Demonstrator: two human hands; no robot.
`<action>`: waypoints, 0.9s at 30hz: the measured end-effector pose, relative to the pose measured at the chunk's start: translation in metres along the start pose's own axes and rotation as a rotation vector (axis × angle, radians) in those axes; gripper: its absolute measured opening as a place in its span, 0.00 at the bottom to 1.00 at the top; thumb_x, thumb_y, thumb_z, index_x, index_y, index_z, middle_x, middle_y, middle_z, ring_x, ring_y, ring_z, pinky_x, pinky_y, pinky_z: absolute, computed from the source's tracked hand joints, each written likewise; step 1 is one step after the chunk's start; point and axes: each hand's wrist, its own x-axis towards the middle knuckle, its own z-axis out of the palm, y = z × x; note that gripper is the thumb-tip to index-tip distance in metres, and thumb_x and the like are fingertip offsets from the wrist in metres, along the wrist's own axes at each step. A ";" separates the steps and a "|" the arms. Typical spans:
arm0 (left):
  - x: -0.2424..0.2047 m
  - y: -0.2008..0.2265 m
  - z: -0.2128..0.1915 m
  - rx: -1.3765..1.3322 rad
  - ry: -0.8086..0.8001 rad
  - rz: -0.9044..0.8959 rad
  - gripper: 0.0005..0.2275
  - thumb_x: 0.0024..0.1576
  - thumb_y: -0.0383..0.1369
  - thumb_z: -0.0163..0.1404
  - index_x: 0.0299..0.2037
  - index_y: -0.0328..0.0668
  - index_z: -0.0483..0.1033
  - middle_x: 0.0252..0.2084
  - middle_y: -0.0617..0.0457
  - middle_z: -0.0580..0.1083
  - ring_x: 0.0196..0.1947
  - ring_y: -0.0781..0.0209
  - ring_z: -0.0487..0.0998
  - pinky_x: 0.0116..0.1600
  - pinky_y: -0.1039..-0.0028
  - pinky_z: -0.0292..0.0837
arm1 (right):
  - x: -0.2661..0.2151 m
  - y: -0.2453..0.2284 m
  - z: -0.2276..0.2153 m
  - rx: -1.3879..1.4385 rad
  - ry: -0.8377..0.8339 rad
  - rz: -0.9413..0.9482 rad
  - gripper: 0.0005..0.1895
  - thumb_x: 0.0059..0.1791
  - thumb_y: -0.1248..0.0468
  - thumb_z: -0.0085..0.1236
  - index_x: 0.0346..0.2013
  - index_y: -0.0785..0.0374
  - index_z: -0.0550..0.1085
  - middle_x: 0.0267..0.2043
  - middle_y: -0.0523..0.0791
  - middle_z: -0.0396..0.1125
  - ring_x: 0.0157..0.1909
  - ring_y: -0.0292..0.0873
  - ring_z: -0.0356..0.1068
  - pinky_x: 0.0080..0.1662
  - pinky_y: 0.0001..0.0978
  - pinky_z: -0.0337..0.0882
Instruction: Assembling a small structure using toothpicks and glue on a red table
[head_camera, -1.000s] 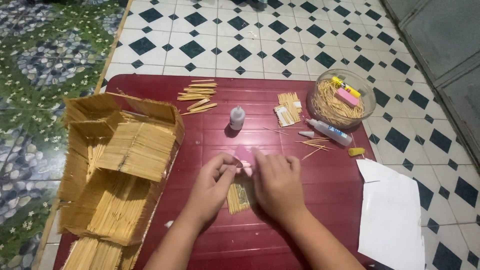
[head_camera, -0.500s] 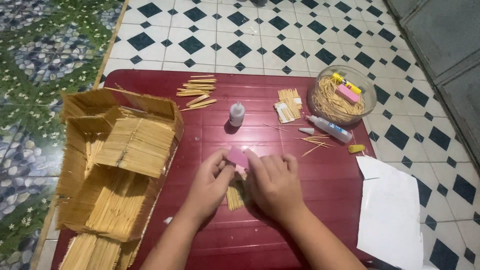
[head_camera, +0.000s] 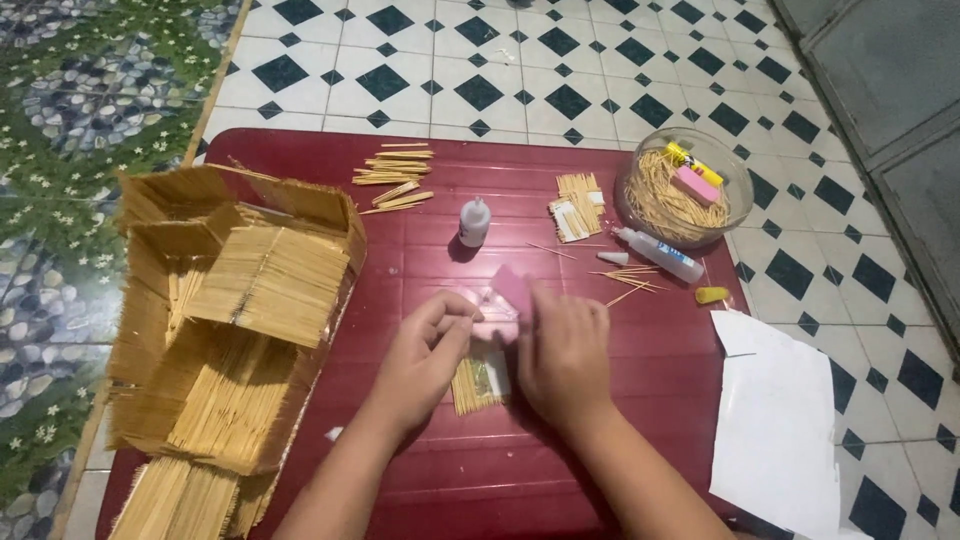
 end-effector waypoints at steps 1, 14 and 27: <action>-0.001 0.008 0.003 -0.001 0.000 0.002 0.08 0.62 0.25 0.46 0.46 0.33 0.79 0.17 0.57 0.65 0.20 0.71 0.61 0.27 0.79 0.58 | 0.003 -0.005 -0.002 -0.001 0.001 -0.002 0.20 0.53 0.65 0.51 0.59 0.68 0.74 0.34 0.48 0.64 0.34 0.51 0.68 0.46 0.46 0.67; 0.000 -0.005 0.001 -0.014 0.024 -0.022 0.08 0.61 0.23 0.46 0.45 0.34 0.79 0.17 0.55 0.66 0.20 0.69 0.60 0.26 0.78 0.56 | 0.007 -0.007 -0.003 -0.019 -0.013 -0.098 0.19 0.50 0.65 0.56 0.55 0.66 0.75 0.33 0.45 0.64 0.35 0.48 0.67 0.46 0.45 0.66; 0.002 -0.024 -0.006 -0.099 -0.001 -0.023 0.08 0.60 0.21 0.44 0.44 0.30 0.76 0.14 0.57 0.61 0.17 0.71 0.58 0.23 0.80 0.52 | -0.009 0.011 0.006 -0.014 0.044 -0.060 0.21 0.47 0.65 0.57 0.54 0.72 0.75 0.32 0.51 0.62 0.33 0.56 0.65 0.43 0.51 0.65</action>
